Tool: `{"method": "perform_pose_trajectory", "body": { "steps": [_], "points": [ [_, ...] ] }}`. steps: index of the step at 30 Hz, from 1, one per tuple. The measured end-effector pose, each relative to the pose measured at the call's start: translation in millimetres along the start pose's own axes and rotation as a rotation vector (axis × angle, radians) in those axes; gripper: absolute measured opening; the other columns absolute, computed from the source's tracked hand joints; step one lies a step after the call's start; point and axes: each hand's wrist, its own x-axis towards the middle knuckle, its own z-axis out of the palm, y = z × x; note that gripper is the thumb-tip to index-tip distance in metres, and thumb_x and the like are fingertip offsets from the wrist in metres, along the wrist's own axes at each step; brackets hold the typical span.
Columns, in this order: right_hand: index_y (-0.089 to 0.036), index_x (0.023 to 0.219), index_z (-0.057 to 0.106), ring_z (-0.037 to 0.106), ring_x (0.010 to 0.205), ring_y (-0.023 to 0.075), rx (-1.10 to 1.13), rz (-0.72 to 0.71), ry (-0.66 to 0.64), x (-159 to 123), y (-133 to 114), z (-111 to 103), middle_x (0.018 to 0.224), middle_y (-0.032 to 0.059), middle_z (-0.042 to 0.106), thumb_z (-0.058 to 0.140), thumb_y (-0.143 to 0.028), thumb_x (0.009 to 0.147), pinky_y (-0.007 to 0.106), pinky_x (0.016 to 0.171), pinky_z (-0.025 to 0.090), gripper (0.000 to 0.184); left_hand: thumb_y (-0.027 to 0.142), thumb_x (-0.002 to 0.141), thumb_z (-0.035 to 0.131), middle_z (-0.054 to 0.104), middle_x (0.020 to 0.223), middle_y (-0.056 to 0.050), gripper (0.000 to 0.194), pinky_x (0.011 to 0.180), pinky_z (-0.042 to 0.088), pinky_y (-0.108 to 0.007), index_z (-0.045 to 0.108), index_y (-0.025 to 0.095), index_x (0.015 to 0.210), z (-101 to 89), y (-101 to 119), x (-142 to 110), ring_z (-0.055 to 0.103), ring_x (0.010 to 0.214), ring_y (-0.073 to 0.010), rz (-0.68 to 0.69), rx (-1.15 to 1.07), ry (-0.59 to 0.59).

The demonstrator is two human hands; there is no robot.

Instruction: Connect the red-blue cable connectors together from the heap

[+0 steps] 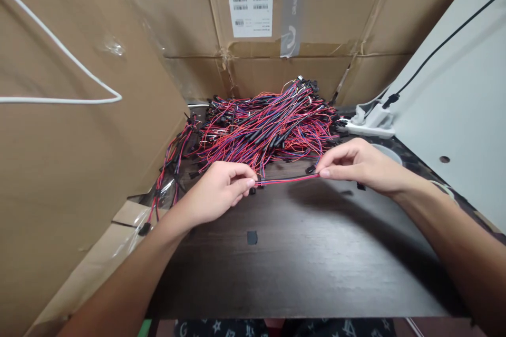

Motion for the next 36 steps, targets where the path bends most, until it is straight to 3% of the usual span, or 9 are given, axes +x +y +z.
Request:
{"method": "perform_pose_trajectory", "body": {
  "steps": [6, 8, 14, 17, 22, 28, 36],
  "points": [
    [-0.015, 0.072, 0.065, 0.040, 0.043, 0.0066, 0.026, 0.067, -0.106, -0.1, 4.0, 1.6, 0.055, -0.0002, 0.057, 0.065, -0.036, 0.077, 0.022, 0.040, 0.028, 0.022, 0.023, 0.077, 0.057, 0.067, 0.071, -0.002, 0.017, 0.060, 0.043, -0.020, 0.070, 0.012, 0.078, 0.4, 4.2, -0.7, 0.056, 0.063, -0.0105, 0.028, 0.031, 0.058],
    [-0.014, 0.071, 0.064, 0.039, 0.043, 0.0068, 0.022, 0.074, -0.123, -0.5, 2.4, 2.8, 0.055, 0.0003, 0.057, 0.064, -0.034, 0.077, 0.022, 0.040, 0.028, 0.021, 0.023, 0.076, 0.058, 0.069, 0.073, -0.002, 0.016, 0.064, 0.045, -0.021, 0.070, 0.012, 0.076, 1.7, 4.3, -0.7, 0.059, 0.067, -0.0120, 0.032, 0.016, 0.077],
    [-0.015, 0.068, 0.068, 0.048, 0.054, 0.0103, 0.002, 0.009, 0.043, -1.0, -6.8, 7.0, 0.062, 0.0020, 0.060, 0.067, -0.033, 0.072, 0.024, 0.049, 0.034, 0.018, 0.026, 0.074, 0.062, 0.067, 0.064, -0.001, 0.016, 0.058, 0.045, -0.021, 0.068, 0.013, 0.068, 7.5, 3.4, -0.5, 0.057, 0.060, -0.0117, 0.093, -0.047, 0.179],
    [-0.015, 0.071, 0.070, 0.050, 0.056, 0.0114, 0.013, 0.020, 0.062, -0.7, -6.7, 7.8, 0.066, 0.0031, 0.064, 0.068, -0.034, 0.071, 0.024, 0.049, 0.034, 0.020, 0.028, 0.073, 0.064, 0.067, 0.066, -0.002, 0.017, 0.059, 0.046, -0.022, 0.069, 0.013, 0.069, 8.3, 2.6, -0.2, 0.058, 0.061, -0.0124, 0.098, -0.059, 0.193],
    [-0.015, 0.071, 0.070, 0.051, 0.057, 0.0109, 0.029, 0.012, 0.045, 0.5, -3.5, 9.4, 0.067, 0.0026, 0.065, 0.068, -0.034, 0.072, 0.024, 0.052, 0.035, 0.019, 0.029, 0.077, 0.062, 0.069, 0.073, -0.004, 0.019, 0.062, 0.046, -0.023, 0.071, 0.012, 0.078, 4.9, -0.9, 2.3, 0.059, 0.066, -0.0136, 0.087, -0.013, 0.133],
    [-0.015, 0.066, 0.066, 0.048, 0.054, 0.0099, 0.016, 0.016, 0.011, 2.0, -3.9, 14.3, 0.060, 0.0005, 0.060, 0.065, -0.035, 0.072, 0.024, 0.051, 0.035, 0.021, 0.024, 0.086, 0.048, 0.067, 0.074, -0.002, 0.022, 0.057, 0.038, -0.022, 0.067, 0.013, 0.085, 6.4, -3.8, 2.2, 0.053, 0.061, -0.0108, 0.130, 0.260, 0.035],
    [-0.014, 0.069, 0.067, 0.051, 0.059, 0.0121, 0.047, 0.029, -0.056, 0.8, -7.7, 27.2, 0.063, 0.0021, 0.062, 0.065, -0.032, 0.072, 0.025, 0.057, 0.040, 0.019, 0.031, 0.095, 0.041, 0.069, 0.089, -0.003, 0.028, 0.074, 0.043, -0.026, 0.065, 0.017, 0.097, 29.5, 0.4, 0.4, 0.062, 0.080, -0.0149, 0.270, 0.359, 0.018]
  ]
}}
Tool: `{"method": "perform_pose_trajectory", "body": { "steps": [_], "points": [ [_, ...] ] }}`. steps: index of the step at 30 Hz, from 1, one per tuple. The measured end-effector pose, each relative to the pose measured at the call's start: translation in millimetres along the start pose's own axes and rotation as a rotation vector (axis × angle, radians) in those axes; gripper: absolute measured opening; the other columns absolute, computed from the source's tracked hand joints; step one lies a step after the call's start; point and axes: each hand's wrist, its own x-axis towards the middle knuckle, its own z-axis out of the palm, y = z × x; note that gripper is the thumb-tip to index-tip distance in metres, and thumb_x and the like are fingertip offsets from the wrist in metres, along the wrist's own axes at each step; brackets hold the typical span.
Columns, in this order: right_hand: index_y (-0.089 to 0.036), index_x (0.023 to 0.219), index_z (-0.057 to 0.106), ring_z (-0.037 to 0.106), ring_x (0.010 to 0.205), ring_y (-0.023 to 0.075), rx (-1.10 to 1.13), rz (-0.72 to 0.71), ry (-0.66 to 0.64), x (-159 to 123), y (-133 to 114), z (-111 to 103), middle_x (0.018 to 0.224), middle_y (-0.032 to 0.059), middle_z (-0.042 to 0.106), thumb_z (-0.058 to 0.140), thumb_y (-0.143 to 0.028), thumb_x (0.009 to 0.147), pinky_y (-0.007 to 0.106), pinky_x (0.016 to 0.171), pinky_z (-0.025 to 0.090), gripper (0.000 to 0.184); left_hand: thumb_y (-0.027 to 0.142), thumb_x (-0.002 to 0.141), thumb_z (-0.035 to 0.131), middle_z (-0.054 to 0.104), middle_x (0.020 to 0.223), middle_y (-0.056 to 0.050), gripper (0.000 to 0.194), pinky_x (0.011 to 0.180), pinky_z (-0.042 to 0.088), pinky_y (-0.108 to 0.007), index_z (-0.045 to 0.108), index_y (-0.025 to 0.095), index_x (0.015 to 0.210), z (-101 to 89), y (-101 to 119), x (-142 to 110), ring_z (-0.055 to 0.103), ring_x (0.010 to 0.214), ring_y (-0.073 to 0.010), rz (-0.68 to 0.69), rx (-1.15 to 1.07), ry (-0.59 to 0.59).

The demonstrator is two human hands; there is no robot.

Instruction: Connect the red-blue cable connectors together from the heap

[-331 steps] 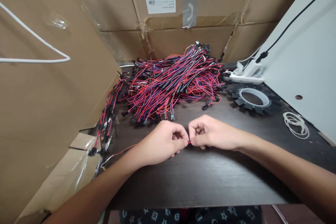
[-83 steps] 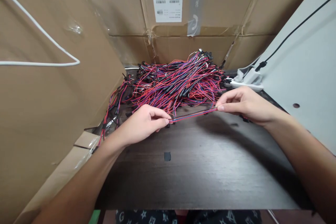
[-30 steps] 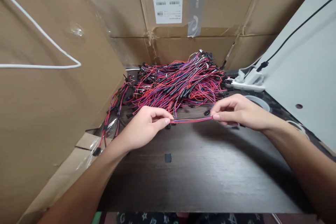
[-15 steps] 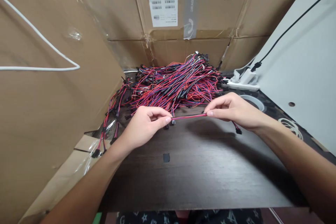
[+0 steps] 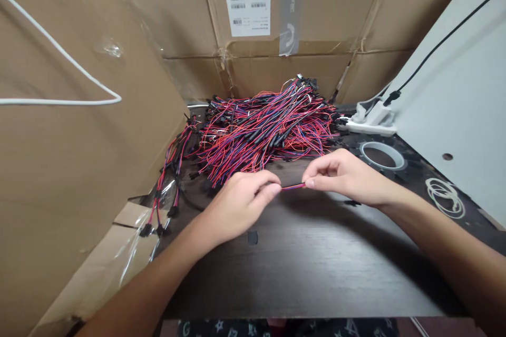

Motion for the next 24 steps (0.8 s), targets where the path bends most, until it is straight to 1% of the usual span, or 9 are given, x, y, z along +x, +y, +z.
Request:
{"method": "perform_pose_trajectory", "body": {
  "steps": [2, 4, 7, 9, 12, 14, 19, 21, 24],
  "points": [
    [-0.015, 0.068, 0.066, 0.051, 0.058, 0.0120, -0.005, 0.000, -0.019, 0.4, -1.3, 5.1, 0.062, 0.0018, 0.061, 0.064, -0.033, 0.073, 0.025, 0.056, 0.040, 0.019, 0.029, 0.095, 0.042, 0.069, 0.088, -0.003, 0.026, 0.073, 0.042, -0.026, 0.065, 0.018, 0.098, 6.1, 3.0, -0.9, 0.062, 0.081, -0.0156, 0.034, 0.036, -0.041],
    [-0.015, 0.067, 0.066, 0.051, 0.058, 0.0121, -0.016, -0.007, -0.037, 0.9, -2.2, 9.8, 0.063, 0.0021, 0.061, 0.063, -0.032, 0.073, 0.025, 0.056, 0.041, 0.019, 0.026, 0.094, 0.043, 0.068, 0.087, -0.003, 0.024, 0.073, 0.042, -0.026, 0.065, 0.018, 0.097, 10.4, 4.4, -1.8, 0.061, 0.080, -0.0153, 0.046, 0.032, -0.053],
    [-0.015, 0.069, 0.066, 0.051, 0.059, 0.0122, -0.043, -0.022, -0.057, 1.5, -1.8, 14.5, 0.065, 0.0024, 0.062, 0.061, -0.031, 0.074, 0.025, 0.058, 0.042, 0.018, 0.021, 0.092, 0.046, 0.067, 0.082, 0.000, 0.019, 0.069, 0.041, -0.024, 0.065, 0.018, 0.092, 12.8, 4.8, -1.6, 0.059, 0.074, -0.0127, 0.034, -0.062, -0.045],
    [-0.014, 0.070, 0.066, 0.051, 0.060, 0.0121, -0.054, -0.029, -0.068, 1.6, 0.0, 16.2, 0.065, 0.0023, 0.062, 0.060, -0.030, 0.075, 0.025, 0.058, 0.042, 0.018, 0.018, 0.089, 0.048, 0.064, 0.075, 0.001, 0.017, 0.065, 0.040, -0.023, 0.065, 0.017, 0.086, 12.9, 5.0, -0.5, 0.056, 0.067, -0.0112, 0.001, -0.129, -0.041],
    [-0.013, 0.072, 0.067, 0.051, 0.060, 0.0119, -0.062, -0.039, -0.087, 1.8, 4.4, 17.7, 0.067, 0.0022, 0.062, 0.059, -0.030, 0.076, 0.024, 0.058, 0.041, 0.018, 0.014, 0.084, 0.052, 0.061, 0.071, 0.001, 0.014, 0.060, 0.040, -0.022, 0.065, 0.015, 0.078, 13.0, 5.1, 1.7, 0.053, 0.062, -0.0105, -0.054, -0.210, -0.023],
    [-0.013, 0.075, 0.067, 0.051, 0.061, 0.0119, -0.077, -0.052, -0.100, 2.4, 7.8, 18.7, 0.068, 0.0024, 0.063, 0.059, -0.031, 0.078, 0.023, 0.058, 0.041, 0.020, 0.013, 0.081, 0.055, 0.059, 0.071, 0.000, 0.013, 0.058, 0.040, -0.022, 0.065, 0.015, 0.075, 13.6, 4.8, 2.9, 0.052, 0.061, -0.0100, -0.063, -0.253, 0.000],
    [-0.012, 0.083, 0.069, 0.056, 0.068, 0.0131, -0.139, -0.155, -0.162, 4.8, 12.4, 22.2, 0.077, 0.0042, 0.067, 0.056, -0.034, 0.086, 0.023, 0.065, 0.043, 0.026, 0.011, 0.078, 0.060, 0.056, 0.067, 0.000, 0.012, 0.054, 0.039, -0.021, 0.068, 0.015, 0.070, 16.3, 5.1, 4.6, 0.052, 0.060, -0.0095, -0.082, -0.285, 0.063],
    [-0.011, 0.083, 0.068, 0.054, 0.063, 0.0114, -0.186, -0.179, -0.175, 4.7, 11.3, 24.1, 0.070, 0.0026, 0.065, 0.053, -0.029, 0.087, 0.021, 0.062, 0.042, 0.023, 0.010, 0.077, 0.061, 0.055, 0.065, 0.001, 0.012, 0.054, 0.039, -0.021, 0.068, 0.015, 0.069, 18.4, 5.0, 4.9, 0.052, 0.059, -0.0094, -0.099, -0.290, 0.067],
    [-0.011, 0.080, 0.068, 0.048, 0.053, 0.0089, -0.339, -0.186, -0.150, 4.0, 8.3, 28.0, 0.059, -0.0007, 0.059, 0.051, -0.018, 0.086, 0.021, 0.057, 0.037, 0.019, 0.010, 0.077, 0.062, 0.055, 0.064, 0.001, 0.011, 0.052, 0.039, -0.020, 0.069, 0.014, 0.070, 22.5, 2.8, 5.1, 0.051, 0.056, -0.0086, -0.111, -0.279, 0.057]
  ]
}}
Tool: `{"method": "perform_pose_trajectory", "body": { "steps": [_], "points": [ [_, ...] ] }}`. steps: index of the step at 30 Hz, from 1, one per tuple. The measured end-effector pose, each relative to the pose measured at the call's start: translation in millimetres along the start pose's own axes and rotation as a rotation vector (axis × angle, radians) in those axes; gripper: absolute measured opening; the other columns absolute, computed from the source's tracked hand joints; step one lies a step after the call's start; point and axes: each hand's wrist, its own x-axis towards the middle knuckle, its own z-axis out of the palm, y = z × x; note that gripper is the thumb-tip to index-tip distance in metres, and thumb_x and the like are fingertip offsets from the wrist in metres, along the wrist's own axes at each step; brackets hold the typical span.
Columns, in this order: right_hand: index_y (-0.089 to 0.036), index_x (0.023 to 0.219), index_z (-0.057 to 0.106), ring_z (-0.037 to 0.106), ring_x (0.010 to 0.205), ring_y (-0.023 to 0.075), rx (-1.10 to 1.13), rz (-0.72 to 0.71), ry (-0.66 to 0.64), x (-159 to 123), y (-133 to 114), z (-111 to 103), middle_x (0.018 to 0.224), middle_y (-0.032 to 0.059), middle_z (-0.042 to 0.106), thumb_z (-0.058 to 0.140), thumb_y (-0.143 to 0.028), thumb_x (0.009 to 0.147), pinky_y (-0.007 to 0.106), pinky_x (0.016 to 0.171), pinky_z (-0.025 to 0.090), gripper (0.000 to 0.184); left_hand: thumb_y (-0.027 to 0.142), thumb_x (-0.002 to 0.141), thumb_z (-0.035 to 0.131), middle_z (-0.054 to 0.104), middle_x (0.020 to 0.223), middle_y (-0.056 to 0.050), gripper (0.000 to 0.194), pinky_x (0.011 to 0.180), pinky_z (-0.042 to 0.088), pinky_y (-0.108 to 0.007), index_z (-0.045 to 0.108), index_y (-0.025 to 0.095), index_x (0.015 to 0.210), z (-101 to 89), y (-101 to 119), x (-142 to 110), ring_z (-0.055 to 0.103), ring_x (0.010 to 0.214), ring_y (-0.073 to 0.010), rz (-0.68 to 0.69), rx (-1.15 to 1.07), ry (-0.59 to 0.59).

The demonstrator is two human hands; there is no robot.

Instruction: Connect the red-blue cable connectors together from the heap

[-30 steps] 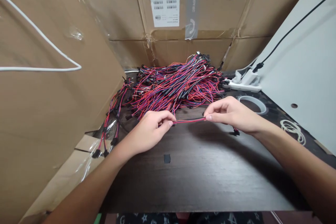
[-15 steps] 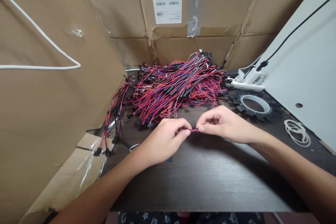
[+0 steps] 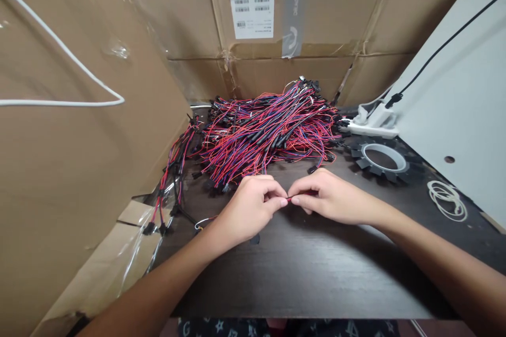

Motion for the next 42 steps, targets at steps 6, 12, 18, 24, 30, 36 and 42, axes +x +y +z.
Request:
{"method": "perform_pose_trajectory", "body": {
  "steps": [6, 12, 18, 24, 30, 36, 42],
  "points": [
    [-0.010, 0.079, 0.069, 0.049, 0.060, 0.0106, 0.036, 0.073, -0.007, 1.5, 1.1, 2.5, 0.068, 0.0019, 0.064, 0.052, -0.018, 0.082, 0.021, 0.058, 0.037, 0.020, 0.010, 0.076, 0.063, 0.056, 0.064, 0.002, 0.009, 0.049, 0.039, -0.019, 0.068, 0.013, 0.070, 1.6, -2.5, 0.6, 0.050, 0.051, -0.0063, -0.070, -0.034, -0.024],
    [-0.010, 0.076, 0.068, 0.050, 0.061, 0.0114, 0.222, 0.116, 0.018, 0.5, 4.3, 2.6, 0.069, 0.0031, 0.064, 0.052, -0.026, 0.080, 0.022, 0.058, 0.039, 0.023, 0.008, 0.075, 0.059, 0.052, 0.060, 0.003, 0.006, 0.043, 0.038, -0.016, 0.065, 0.010, 0.074, -6.7, -0.5, 3.3, 0.049, 0.046, -0.0051, -0.221, -0.243, -0.155],
    [-0.010, 0.072, 0.065, 0.046, 0.059, 0.0105, 0.232, 0.145, 0.046, 3.3, 9.5, 1.3, 0.065, 0.0023, 0.059, 0.052, -0.030, 0.079, 0.022, 0.056, 0.037, 0.025, 0.009, 0.076, 0.055, 0.052, 0.058, 0.002, 0.008, 0.042, 0.040, -0.016, 0.063, 0.010, 0.079, -16.3, -15.2, 4.6, 0.050, 0.049, -0.0075, -0.282, -0.249, -0.199],
    [-0.011, 0.072, 0.066, 0.047, 0.058, 0.0110, 0.190, 0.129, 0.041, 0.2, 13.7, -11.2, 0.064, 0.0027, 0.059, 0.053, -0.033, 0.079, 0.023, 0.056, 0.037, 0.027, 0.011, 0.077, 0.055, 0.051, 0.054, 0.003, 0.007, 0.041, 0.040, -0.017, 0.061, 0.010, 0.078, -21.4, -11.9, 4.3, 0.047, 0.044, -0.0071, -0.295, -0.241, -0.209],
    [-0.010, 0.081, 0.068, 0.052, 0.062, 0.0118, 0.234, 0.096, -0.009, -2.2, 14.7, -13.3, 0.072, 0.0042, 0.064, 0.055, -0.031, 0.081, 0.022, 0.059, 0.040, 0.025, 0.011, 0.077, 0.054, 0.049, 0.049, 0.004, 0.008, 0.043, 0.035, -0.017, 0.062, 0.011, 0.076, -24.8, -8.3, 3.2, 0.045, 0.044, -0.0069, -0.258, -0.148, -0.190],
    [-0.011, 0.080, 0.068, 0.055, 0.064, 0.0114, 0.071, 0.014, 0.019, -1.7, 15.4, -12.6, 0.072, 0.0035, 0.066, 0.053, -0.025, 0.085, 0.021, 0.062, 0.041, 0.021, 0.013, 0.075, 0.058, 0.056, 0.062, 0.001, 0.007, 0.054, 0.038, -0.019, 0.065, 0.011, 0.074, -23.1, -8.0, 1.2, 0.048, 0.057, -0.0085, -0.217, -0.113, -0.154],
    [-0.012, 0.075, 0.067, 0.055, 0.059, 0.0092, -0.168, 0.001, 0.059, -2.7, 8.3, -7.2, 0.065, 0.0004, 0.065, 0.050, -0.010, 0.084, 0.021, 0.061, 0.038, 0.019, 0.012, 0.076, 0.057, 0.057, 0.065, 0.000, 0.008, 0.057, 0.038, -0.021, 0.064, 0.011, 0.074, -17.4, -10.5, 2.7, 0.050, 0.060, -0.0101, -0.221, -0.090, -0.123]
  ]
}}
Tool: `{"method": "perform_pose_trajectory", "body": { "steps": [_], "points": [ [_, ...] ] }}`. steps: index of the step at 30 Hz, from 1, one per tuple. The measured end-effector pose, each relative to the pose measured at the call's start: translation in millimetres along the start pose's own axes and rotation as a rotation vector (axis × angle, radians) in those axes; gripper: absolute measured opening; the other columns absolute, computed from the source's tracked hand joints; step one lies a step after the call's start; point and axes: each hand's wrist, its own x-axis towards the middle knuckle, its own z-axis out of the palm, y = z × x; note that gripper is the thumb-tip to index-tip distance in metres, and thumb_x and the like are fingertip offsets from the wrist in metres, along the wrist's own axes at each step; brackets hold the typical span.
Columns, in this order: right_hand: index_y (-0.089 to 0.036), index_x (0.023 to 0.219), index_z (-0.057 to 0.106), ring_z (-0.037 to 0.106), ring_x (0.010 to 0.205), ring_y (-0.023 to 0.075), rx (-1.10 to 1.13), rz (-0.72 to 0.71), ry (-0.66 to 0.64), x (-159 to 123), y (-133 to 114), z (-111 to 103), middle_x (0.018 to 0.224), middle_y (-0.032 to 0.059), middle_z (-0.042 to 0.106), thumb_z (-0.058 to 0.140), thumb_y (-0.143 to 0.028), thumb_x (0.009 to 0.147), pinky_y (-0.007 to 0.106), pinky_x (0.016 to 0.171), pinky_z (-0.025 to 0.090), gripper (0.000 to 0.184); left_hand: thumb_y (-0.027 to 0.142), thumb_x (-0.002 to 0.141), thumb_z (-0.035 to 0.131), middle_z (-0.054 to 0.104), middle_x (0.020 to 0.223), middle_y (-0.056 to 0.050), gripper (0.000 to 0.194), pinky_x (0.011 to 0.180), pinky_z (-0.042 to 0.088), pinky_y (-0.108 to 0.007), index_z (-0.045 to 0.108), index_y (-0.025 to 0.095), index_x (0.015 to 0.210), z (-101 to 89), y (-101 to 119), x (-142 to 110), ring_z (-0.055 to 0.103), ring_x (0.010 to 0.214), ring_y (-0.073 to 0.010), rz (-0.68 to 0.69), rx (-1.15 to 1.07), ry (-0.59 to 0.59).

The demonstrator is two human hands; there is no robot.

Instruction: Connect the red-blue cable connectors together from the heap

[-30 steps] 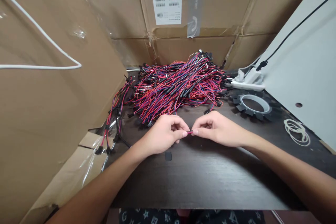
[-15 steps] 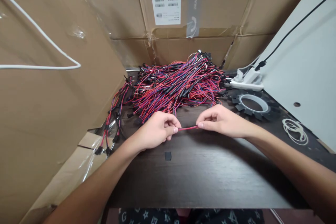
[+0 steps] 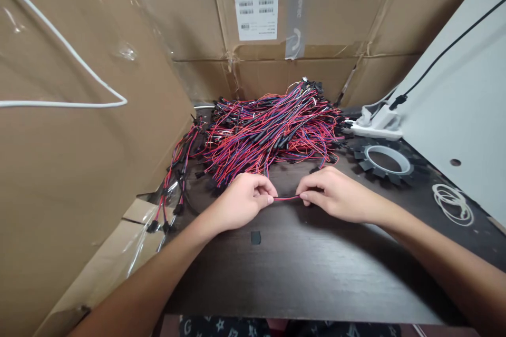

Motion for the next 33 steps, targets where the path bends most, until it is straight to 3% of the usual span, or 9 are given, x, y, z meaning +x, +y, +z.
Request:
{"method": "perform_pose_trajectory", "body": {
  "steps": [5, 11, 18, 24, 29, 33],
  "points": [
    [-0.011, 0.077, 0.070, 0.049, 0.054, 0.0090, 0.065, 0.053, 0.074, -1.4, -5.5, 1.5, 0.062, 0.0000, 0.063, 0.052, -0.013, 0.081, 0.021, 0.055, 0.036, 0.018, 0.011, 0.076, 0.057, 0.058, 0.068, -0.001, 0.008, 0.059, 0.039, -0.022, 0.064, 0.011, 0.074, 0.0, 4.0, -1.6, 0.051, 0.062, -0.0104, 0.006, -0.041, 0.011],
    [-0.013, 0.085, 0.072, 0.060, 0.067, 0.0129, 0.237, 0.056, 0.041, -1.4, -7.0, 1.3, 0.078, 0.0030, 0.071, 0.051, -0.017, 0.083, 0.023, 0.064, 0.043, 0.022, 0.009, 0.076, 0.056, 0.057, 0.072, -0.001, 0.013, 0.062, 0.038, -0.023, 0.069, 0.012, 0.075, -2.1, 10.9, -4.6, 0.051, 0.066, -0.0110, 0.053, 0.021, 0.019],
    [-0.013, 0.075, 0.069, 0.056, 0.062, 0.0123, 0.208, 0.092, 0.038, -0.2, -7.2, -0.2, 0.070, 0.0026, 0.067, 0.052, -0.020, 0.083, 0.023, 0.059, 0.040, 0.020, 0.010, 0.078, 0.055, 0.059, 0.074, -0.002, 0.016, 0.066, 0.039, -0.024, 0.070, 0.014, 0.074, -1.4, 10.0, -4.0, 0.053, 0.071, -0.0132, 0.107, 0.090, 0.047],
    [-0.012, 0.079, 0.071, 0.055, 0.066, 0.0121, 0.047, 0.003, 0.090, 1.2, -9.1, 6.0, 0.075, 0.0042, 0.067, 0.050, -0.010, 0.082, 0.024, 0.065, 0.038, 0.021, 0.011, 0.078, 0.053, 0.062, 0.075, -0.002, 0.016, 0.065, 0.039, -0.024, 0.069, 0.014, 0.077, 0.5, 5.2, -3.3, 0.053, 0.069, -0.0131, 0.106, 0.107, 0.056],
    [-0.012, 0.077, 0.070, 0.047, 0.056, 0.0098, 0.140, 0.112, 0.089, 0.4, -12.6, 11.2, 0.062, 0.0004, 0.060, 0.050, -0.011, 0.080, 0.022, 0.055, 0.034, 0.021, 0.012, 0.080, 0.050, 0.060, 0.062, 0.000, 0.016, 0.056, 0.036, -0.022, 0.067, 0.012, 0.078, 3.5, 6.8, -4.0, 0.049, 0.056, -0.0104, 0.037, 0.029, 0.027],
    [-0.012, 0.075, 0.068, 0.044, 0.056, 0.0088, 0.267, 0.116, 0.059, 1.3, -10.5, 13.8, 0.061, -0.0009, 0.057, 0.051, -0.022, 0.085, 0.021, 0.055, 0.033, 0.023, 0.014, 0.080, 0.051, 0.060, 0.062, 0.000, 0.016, 0.055, 0.035, -0.021, 0.067, 0.012, 0.078, 4.8, 9.9, -4.3, 0.048, 0.055, -0.0099, 0.032, 0.013, 0.020]
  ]
}}
